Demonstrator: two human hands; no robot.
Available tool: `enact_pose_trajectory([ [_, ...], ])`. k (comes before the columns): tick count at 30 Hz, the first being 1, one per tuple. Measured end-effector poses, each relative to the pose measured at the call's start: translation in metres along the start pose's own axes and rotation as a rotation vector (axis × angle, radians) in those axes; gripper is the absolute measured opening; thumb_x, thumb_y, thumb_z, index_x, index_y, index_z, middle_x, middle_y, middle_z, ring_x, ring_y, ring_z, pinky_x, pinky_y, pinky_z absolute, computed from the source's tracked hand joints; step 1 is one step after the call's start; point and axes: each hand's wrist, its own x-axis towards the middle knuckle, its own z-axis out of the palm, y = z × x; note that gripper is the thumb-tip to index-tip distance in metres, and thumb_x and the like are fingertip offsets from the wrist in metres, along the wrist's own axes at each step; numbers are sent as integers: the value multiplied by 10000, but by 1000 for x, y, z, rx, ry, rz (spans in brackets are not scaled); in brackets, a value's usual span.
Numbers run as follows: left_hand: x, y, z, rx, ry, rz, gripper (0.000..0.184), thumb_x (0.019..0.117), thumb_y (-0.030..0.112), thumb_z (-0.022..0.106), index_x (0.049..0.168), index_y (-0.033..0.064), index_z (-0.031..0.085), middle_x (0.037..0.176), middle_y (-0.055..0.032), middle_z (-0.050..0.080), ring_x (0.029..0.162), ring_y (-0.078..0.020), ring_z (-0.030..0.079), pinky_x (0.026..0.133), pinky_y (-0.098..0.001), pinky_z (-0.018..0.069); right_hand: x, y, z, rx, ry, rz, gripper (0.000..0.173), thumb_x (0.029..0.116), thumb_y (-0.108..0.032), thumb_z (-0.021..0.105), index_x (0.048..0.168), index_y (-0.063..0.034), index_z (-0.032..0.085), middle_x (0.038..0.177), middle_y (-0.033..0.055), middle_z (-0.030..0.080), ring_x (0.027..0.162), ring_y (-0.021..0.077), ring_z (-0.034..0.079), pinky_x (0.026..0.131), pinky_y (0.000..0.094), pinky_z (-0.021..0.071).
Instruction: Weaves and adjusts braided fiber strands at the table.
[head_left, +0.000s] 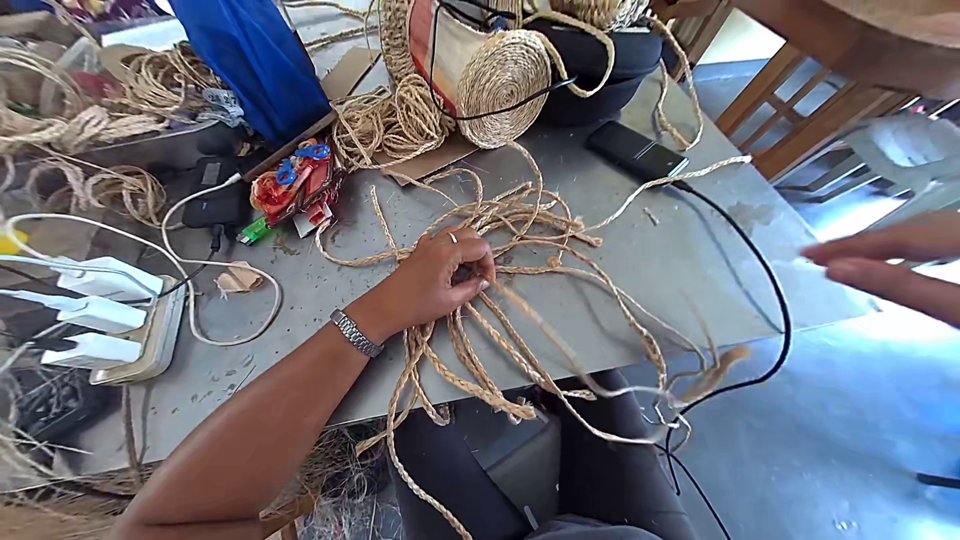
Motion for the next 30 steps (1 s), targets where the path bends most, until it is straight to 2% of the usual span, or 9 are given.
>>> enact_pose_trajectory([
  [1, -1, 1, 1, 3, 15, 1, 94, 914, 209, 677, 993, 189, 723, 1069, 39, 661, 1090, -159, 609, 923, -522, 476, 19, -13, 3, 6, 3, -126, 249, 1045, -186, 592, 1138, -13, 745, 1044, 152, 728, 951, 295, 702, 868, 523, 560],
  [3, 0, -1, 3, 13, 40, 20, 91, 899, 186, 709, 986, 177, 731, 1064, 33, 673, 1091, -167, 615, 930, -520, 492, 61, -27, 29, 33, 84, -417, 309, 1037, -363, 538, 1104, -148, 750, 990, -3, 733, 860, 131, 711, 749, 394, 624],
  [8, -4, 0, 6, 108, 64, 30, 115, 946, 251, 693, 1034, 199, 745, 1100, 45, 679, 1105, -140, 616, 922, -470, 506, 158, -94, 100, 216, -15, -607, 187, 1010, -161, 617, 1097, -60, 749, 995, 87, 732, 872, 186, 714, 828, 396, 612],
  [11, -7, 3, 8, 202, 73, 54, 163, 1001, 274, 616, 1055, 199, 751, 1128, 36, 688, 1108, -138, 623, 912, -440, 495, 197, -124, 121, 119, -90, -593, 173, 1012, -98, 602, 1092, -22, 736, 971, 129, 730, 894, 257, 711, 869, 458, 581],
  [15, -13, 12, 7, 301, 56, 53, 246, 1055, 286, 539, 1115, 178, 752, 1173, 9, 700, 1164, -151, 626, 981, -417, 495, 222, -148, 126, -72, -215, -513, 173, 1014, -119, 599, 966, -20, 733, 862, 142, 699, 861, 324, 691, 802, 538, 553],
  [19, -20, 27, 13, 373, 25, -3, 347, 1085, 336, 474, 1226, 134, 718, 1284, -45, 679, 1270, -198, 600, 1072, -391, 486, 224, -154, 131, -151, -242, -477, 156, 993, -122, 627, 926, -35, 739, 883, 152, 697, 906, 349, 683, 811, 563, 545],
  [23, -27, 40, 28, 454, -22, -44, 401, 1103, 283, 423, 1372, 72, 633, 1417, -104, 620, 1347, -281, 561, 1141, -434, 440, 221, -161, 133, -210, -302, -374, 211, 1030, -198, 580, 976, -66, 735, 948, 164, 698, 952, 381, 686, 764, 611, 548],
  [26, -28, 42, 32, 492, -21, -57, 410, 1104, 270, 420, 1399, 61, 614, 1439, -110, 607, 1360, -303, 552, 1143, -452, 439, 220, -162, 134, -124, -297, -418, 224, 1038, -225, 569, 1041, -116, 765, 954, 115, 726, 953, 327, 696, 806, 590, 543],
  [30, -27, 42, 31, 488, -13, -58, 409, 1106, 264, 413, 1399, 65, 618, 1433, -109, 611, 1363, -295, 550, 1149, -436, 435, 222, -160, 136, 78, -340, -485, 212, 1033, -206, 588, 1095, -119, 771, 1008, 71, 748, 967, 253, 704, 891, 542, 548],
])
